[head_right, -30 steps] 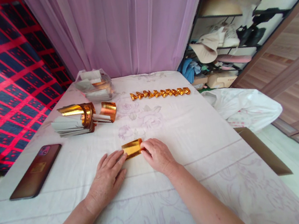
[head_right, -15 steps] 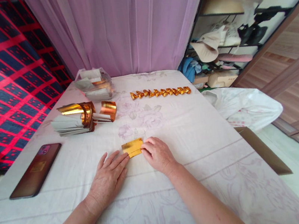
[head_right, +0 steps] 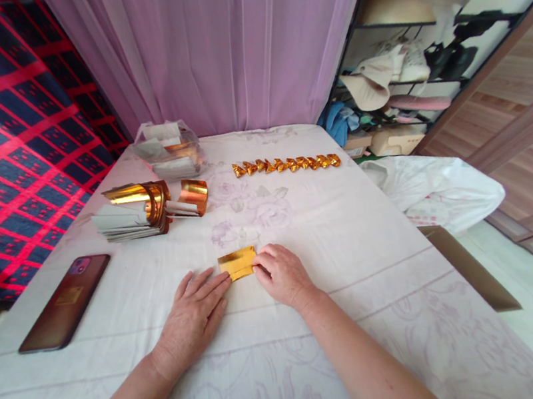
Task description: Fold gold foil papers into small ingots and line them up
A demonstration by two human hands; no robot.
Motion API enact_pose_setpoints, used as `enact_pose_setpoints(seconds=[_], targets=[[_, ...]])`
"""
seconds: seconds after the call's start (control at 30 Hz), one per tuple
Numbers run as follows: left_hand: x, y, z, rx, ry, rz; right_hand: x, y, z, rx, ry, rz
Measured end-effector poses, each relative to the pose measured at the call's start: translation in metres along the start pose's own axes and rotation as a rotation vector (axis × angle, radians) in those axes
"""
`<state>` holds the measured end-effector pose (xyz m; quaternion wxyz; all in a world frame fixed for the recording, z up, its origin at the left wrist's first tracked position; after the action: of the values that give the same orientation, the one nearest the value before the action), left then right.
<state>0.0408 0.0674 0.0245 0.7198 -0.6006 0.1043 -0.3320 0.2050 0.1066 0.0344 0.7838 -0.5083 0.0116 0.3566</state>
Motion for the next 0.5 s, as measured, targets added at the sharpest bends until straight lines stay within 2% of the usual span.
enact_pose_setpoints(seconds=[0.5], targets=[[-0.0015, 0.0012, 0.0001, -0.009, -0.010, -0.041, 0.0005, -0.0003, 0.0000, -0.008, 0.000, 0.000]])
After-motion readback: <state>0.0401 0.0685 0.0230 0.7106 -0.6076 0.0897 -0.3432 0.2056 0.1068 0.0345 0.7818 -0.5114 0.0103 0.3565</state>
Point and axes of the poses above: each hand's wrist, its own z-axis towards the middle knuckle, its own y-axis out of the palm, x = y × z, the point moved 8 cm from there along z, towards the middle knuckle, and after that the axes turned 1 degree about x, right-handed, at the moved point
